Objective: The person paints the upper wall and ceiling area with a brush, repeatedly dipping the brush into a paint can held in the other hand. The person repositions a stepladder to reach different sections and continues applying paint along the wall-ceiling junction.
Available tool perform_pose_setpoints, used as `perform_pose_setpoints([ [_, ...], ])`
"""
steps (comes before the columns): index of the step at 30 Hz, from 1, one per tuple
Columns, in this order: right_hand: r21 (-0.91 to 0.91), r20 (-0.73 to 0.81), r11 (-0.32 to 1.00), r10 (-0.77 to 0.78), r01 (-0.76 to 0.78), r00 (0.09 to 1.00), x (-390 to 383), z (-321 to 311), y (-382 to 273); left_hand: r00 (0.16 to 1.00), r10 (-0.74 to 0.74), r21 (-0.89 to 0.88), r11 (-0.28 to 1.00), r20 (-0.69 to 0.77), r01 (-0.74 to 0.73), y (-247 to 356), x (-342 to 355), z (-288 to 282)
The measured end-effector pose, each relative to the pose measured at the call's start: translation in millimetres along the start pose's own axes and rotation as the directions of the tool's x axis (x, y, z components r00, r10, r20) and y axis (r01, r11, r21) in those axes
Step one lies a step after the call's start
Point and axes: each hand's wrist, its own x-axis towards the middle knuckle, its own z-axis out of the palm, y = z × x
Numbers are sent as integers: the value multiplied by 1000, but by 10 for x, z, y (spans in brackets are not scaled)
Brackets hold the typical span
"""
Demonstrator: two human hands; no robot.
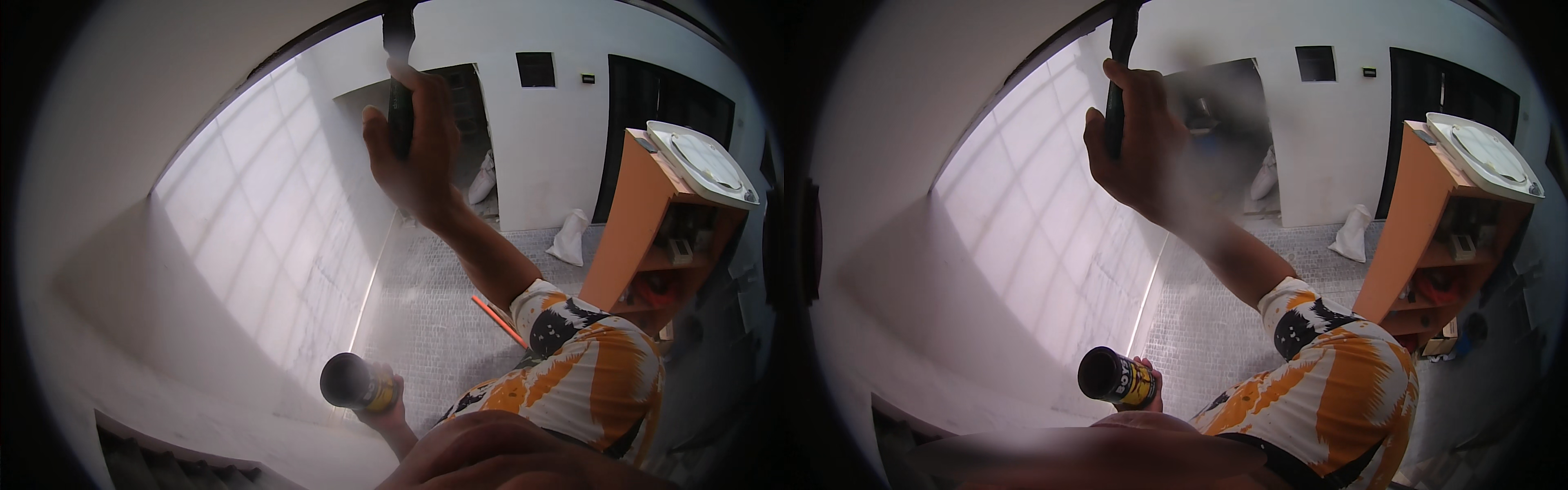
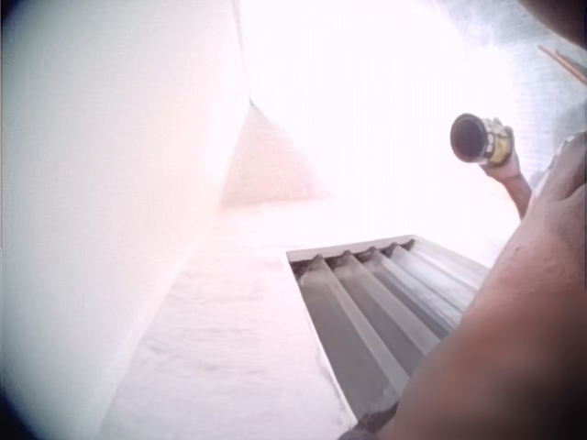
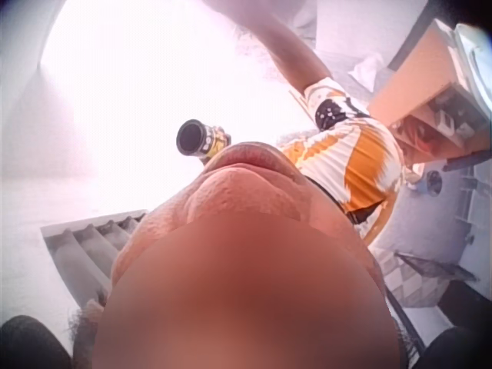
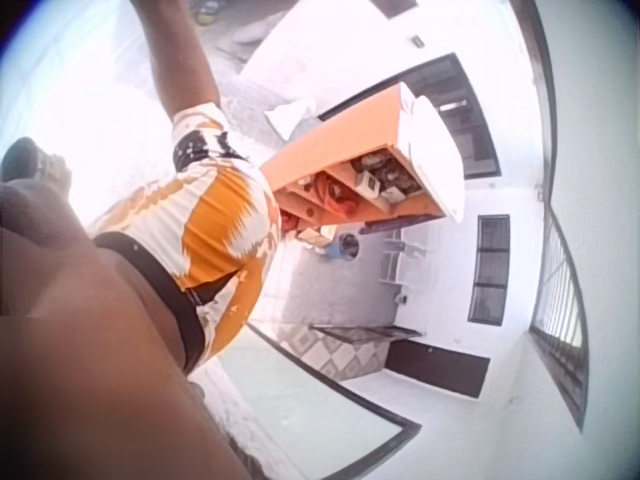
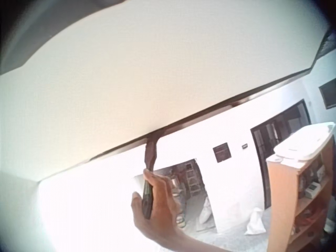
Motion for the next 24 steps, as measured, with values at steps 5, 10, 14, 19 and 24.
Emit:
perform_pose_setpoints([
  [5, 24, -64, 999, -36, 38, 997, -54, 181, 8, 999, -12, -12, 1000, 49, 12, -48, -20, -107],
  [10, 53, -95, 998, -13, 18, 995, -117, 332, -26, 992, 20, 33, 999, 122, -24, -127, -35, -226],
  [14, 77, -80, 997, 18, -12, 997, -158, 444, -74, 991, 22, 53, 998, 134, -30, -171, -49, -235],
  [19, 121, -41, 991, 67, -61, 997, -213, 558, -110, 992, 43, 75, 996, 116, -52, -238, -65, -244],
  [24, 164, 52, 971, 165, -172, 985, -276, 657, -141, 991, 58, 128, 989, 117, -73, -306, -94, -255],
])
